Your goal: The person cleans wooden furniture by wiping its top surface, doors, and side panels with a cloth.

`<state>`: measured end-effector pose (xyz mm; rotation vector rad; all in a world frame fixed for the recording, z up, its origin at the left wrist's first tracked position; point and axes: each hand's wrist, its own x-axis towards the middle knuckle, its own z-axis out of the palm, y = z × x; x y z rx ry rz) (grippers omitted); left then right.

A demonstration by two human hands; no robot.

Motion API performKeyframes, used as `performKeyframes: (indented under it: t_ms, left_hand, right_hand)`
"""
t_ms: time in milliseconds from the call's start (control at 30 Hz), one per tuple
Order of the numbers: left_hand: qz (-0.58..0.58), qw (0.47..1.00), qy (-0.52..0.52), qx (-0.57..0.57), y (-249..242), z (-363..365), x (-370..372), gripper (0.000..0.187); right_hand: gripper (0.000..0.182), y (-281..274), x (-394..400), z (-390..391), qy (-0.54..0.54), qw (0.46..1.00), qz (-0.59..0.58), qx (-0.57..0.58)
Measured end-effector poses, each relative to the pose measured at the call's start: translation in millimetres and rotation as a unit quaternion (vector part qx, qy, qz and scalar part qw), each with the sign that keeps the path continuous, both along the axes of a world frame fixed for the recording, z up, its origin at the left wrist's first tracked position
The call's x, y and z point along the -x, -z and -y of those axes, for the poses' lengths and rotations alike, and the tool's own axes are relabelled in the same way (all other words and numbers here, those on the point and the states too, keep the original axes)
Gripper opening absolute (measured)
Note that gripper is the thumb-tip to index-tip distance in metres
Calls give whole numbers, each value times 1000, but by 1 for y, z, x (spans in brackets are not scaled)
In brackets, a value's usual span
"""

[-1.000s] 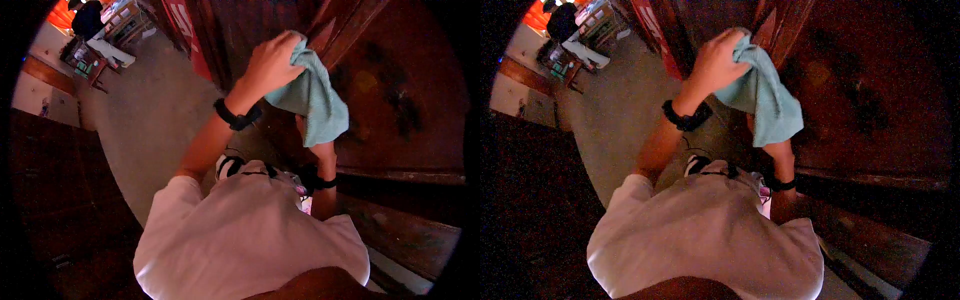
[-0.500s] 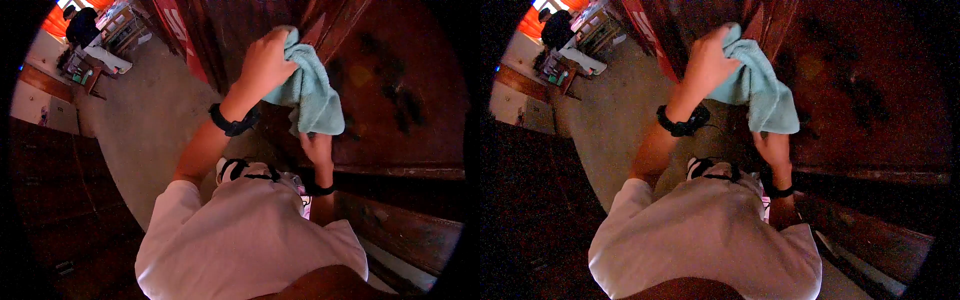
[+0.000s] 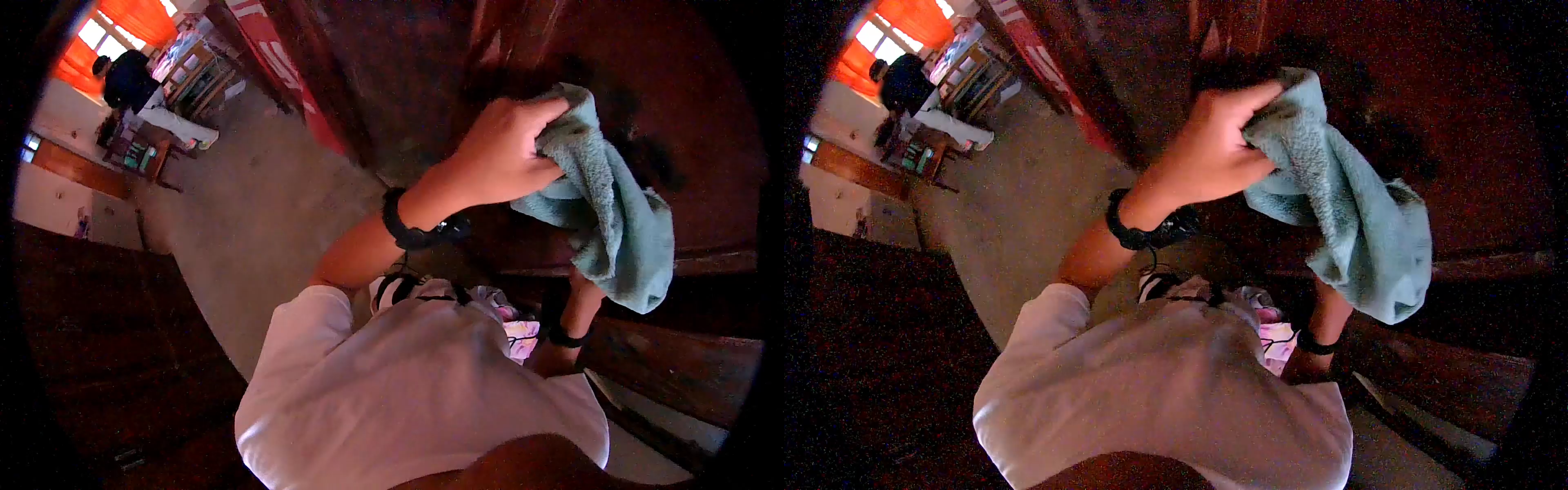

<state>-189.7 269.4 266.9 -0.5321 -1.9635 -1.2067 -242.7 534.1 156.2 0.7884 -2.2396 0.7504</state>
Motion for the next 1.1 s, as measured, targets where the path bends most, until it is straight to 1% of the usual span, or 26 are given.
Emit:
performKeyframes:
  t_ms: [33,67,100,133,200,267,300,333,367,400,433,500,533,567,600,633,667,700,767,800,833,900,967,1000,1033,1100]
  left_hand:
    - [9,999,-36,-9,19,-8,11,33]
    - [120,990,60,45,40,-7,11,32]
    - [230,956,153,101,59,-5,9,31]
    - [322,908,255,84,88,-7,9,35]
    - [409,841,350,62,111,2,17,39]
    - [434,810,370,-137,120,6,21,43]
    - [439,803,312,-255,96,15,18,45]
    - [422,789,252,-369,71,24,15,46]
    - [326,770,227,-499,47,26,16,43]
    - [196,782,298,-511,29,36,15,44]
    - [129,826,272,-476,7,42,16,44]
    - [31,831,314,-458,-23,40,11,40]
    - [16,845,291,-448,-31,35,7,42]
    - [-3,861,266,-434,-40,31,4,46]
    - [-19,888,279,-366,-39,32,11,55]
    - [29,933,228,-276,-19,14,-8,63]
    - [-43,979,138,-145,-11,8,-10,68]
    - [-111,993,47,-10,-5,6,-7,73]
    - [-73,983,-76,153,5,1,-7,80]
    - [-83,975,-89,188,-1,10,-2,84]
    - [-83,976,-92,180,-12,12,0,84]
    - [-160,981,-14,108,-42,5,8,82]
    - [-190,977,-12,96,-70,11,23,80]
    - [-206,969,-1,135,-85,14,25,81]
    - [-219,959,12,176,-88,10,28,81]
    - [-227,960,19,162,-90,8,28,82]
  right_hand:
    - [53,9,5,-7,-5,1000,4,-27]
    - [52,27,5,-17,-16,998,14,-65]
    - [51,51,7,-29,-30,993,32,-106]
    - [49,73,2,-41,-43,988,60,-138]
    - [47,99,-7,-58,-64,974,115,-184]
    - [44,90,-3,-60,-69,979,71,-179]
    - [43,68,1,-45,-67,983,38,-169]
    - [35,22,-5,-10,-47,990,-37,-130]
    - [33,12,-7,-1,-43,992,-30,-111]
    - [32,1,-9,9,-39,995,-24,-91]
    - [33,-16,-15,25,-68,996,-12,-57]
    - [37,-14,-16,42,-97,993,-47,-53]
    - [41,-18,-15,53,-128,987,-82,-50]
    - [43,-21,-16,64,-130,990,-31,-42]
    - [44,-23,-17,77,-128,991,-15,-45]
    - [45,-9,-25,72,-124,991,2,-48]
    - [38,-11,-27,79,-140,987,9,-73]
    - [38,-18,-25,89,-139,988,10,-67]
    - [33,-34,-21,95,-149,978,-128,-76]
    - [28,-36,-13,103,-146,984,-99,-25]
    - [25,-40,-11,104,-112,989,-84,42]
    - [28,-77,-15,92,-49,982,-123,134]
    - [33,-109,-13,91,18,971,-179,160]
    - [38,-119,-13,86,91,958,-235,137]
    - [38,-122,-14,81,73,958,-205,186]
    - [35,-119,-4,71,11,967,-197,158]
